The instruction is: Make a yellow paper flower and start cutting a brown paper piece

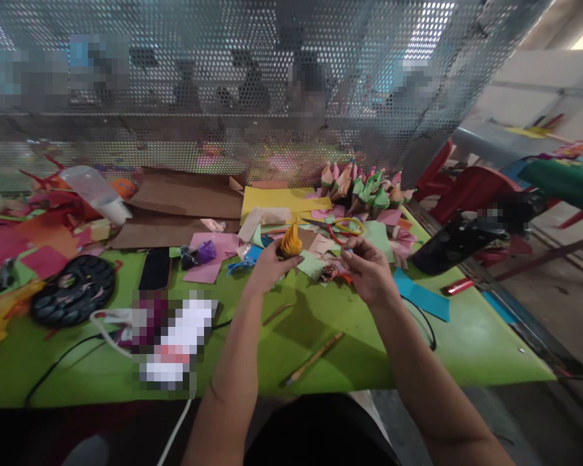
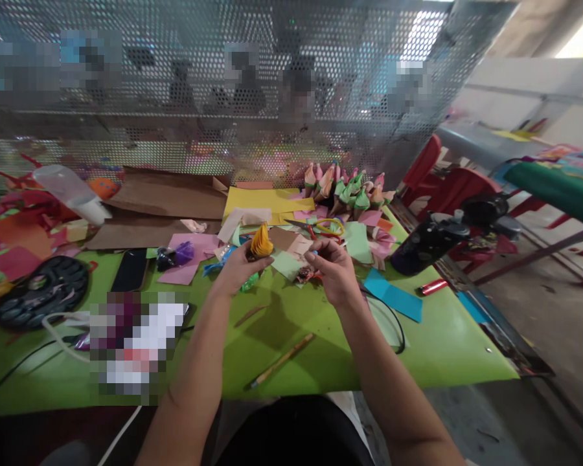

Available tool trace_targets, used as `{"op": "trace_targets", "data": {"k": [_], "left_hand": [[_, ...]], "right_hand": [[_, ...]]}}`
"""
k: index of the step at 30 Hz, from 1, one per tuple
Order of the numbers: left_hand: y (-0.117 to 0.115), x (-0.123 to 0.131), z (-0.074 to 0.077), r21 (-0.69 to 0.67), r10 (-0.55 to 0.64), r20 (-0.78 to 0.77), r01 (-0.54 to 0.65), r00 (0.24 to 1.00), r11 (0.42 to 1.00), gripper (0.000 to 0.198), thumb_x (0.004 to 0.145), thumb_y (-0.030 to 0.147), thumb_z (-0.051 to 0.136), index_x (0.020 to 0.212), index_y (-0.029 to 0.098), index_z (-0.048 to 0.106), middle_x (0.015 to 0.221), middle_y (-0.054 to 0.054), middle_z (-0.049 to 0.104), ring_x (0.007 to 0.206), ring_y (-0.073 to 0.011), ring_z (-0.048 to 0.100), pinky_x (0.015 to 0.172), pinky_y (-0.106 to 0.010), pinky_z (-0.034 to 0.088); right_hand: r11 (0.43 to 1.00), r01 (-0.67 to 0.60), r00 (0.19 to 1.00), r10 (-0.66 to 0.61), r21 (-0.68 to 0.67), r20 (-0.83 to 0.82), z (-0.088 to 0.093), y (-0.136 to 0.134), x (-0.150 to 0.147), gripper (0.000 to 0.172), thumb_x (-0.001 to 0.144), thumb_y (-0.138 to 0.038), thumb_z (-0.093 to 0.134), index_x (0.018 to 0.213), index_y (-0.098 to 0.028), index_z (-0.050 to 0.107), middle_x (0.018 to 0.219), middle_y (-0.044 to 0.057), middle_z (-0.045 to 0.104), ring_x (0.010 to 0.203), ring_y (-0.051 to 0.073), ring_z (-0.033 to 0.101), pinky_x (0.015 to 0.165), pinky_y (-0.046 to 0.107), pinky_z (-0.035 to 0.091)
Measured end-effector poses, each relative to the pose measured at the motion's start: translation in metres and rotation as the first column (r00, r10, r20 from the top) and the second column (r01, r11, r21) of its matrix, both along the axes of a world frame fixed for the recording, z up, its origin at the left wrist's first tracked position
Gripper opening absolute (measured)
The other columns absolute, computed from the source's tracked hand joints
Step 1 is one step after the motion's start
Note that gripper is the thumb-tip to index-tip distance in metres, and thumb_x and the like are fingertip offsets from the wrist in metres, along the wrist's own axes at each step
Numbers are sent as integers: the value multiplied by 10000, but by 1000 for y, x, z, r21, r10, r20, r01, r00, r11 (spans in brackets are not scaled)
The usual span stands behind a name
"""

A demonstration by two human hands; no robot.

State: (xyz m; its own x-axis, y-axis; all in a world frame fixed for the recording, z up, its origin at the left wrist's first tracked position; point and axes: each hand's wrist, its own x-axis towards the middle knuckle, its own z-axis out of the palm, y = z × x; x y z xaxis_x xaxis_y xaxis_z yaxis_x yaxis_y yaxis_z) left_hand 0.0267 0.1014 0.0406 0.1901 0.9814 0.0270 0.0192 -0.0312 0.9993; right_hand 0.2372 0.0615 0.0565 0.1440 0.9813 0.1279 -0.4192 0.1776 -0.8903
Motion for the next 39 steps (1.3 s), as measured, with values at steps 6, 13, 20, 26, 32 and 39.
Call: {"op": "trace_targets", "data": {"k": [6,13,20,26,32,39], "left_hand": [[2,0,-4,24,10,-32,-10,999,1000,611,634,369,907,1144,124,676,1080,-101,749,971,-225,677,926,-372,541],[0,0,2,8,6,-54,-5,999,1000,671,629,375,919,1191,116,662,1144,-124,752,1032,-254,698,945,-386,558],[0,0,1,20,5,-65,-4,998,1000,610,667,347,887,1188,122,662,1123,-114,754,1020,-246,699,920,-375,567],[1,0,-2,30,6,-43,-4,999,1000,600,647,360,906,1156,135,681,1137,-105,763,1024,-246,695,952,-387,562],[-1,3,-2,4,13,-65,-13,998,1000,661,642,341,910,1212,112,665,1145,-118,759,1016,-251,697,959,-398,551],[-4,11,-3,-6,-27,-132,26,991,1000,618,685,327,874,1231,122,670,1108,-115,748,945,-226,687,883,-370,556]], "right_hand": [[1000,-15,999,15,-9,51,-1,0,2,335,609,-444,935,788,-213,770,667,-15,660,483,51,399,431,202,309],[999,52,997,-52,1,60,-6,2,2,484,686,-661,845,666,-204,685,638,11,635,539,96,498,443,219,353],[999,5,995,-10,52,99,-1,0,2,375,645,-460,916,718,-218,639,622,-50,519,493,69,367,431,217,310],[999,10,994,-13,31,111,0,-1,2,325,643,-433,902,757,-218,686,635,-38,565,495,74,378,427,223,304],[998,63,994,-62,-12,90,-4,0,3,375,679,-579,868,737,-223,765,664,12,649,532,95,464,422,225,314],[998,60,995,-58,-26,80,4,-1,2,322,567,-372,938,837,-250,812,738,-1,719,536,93,501,459,230,425]]}}
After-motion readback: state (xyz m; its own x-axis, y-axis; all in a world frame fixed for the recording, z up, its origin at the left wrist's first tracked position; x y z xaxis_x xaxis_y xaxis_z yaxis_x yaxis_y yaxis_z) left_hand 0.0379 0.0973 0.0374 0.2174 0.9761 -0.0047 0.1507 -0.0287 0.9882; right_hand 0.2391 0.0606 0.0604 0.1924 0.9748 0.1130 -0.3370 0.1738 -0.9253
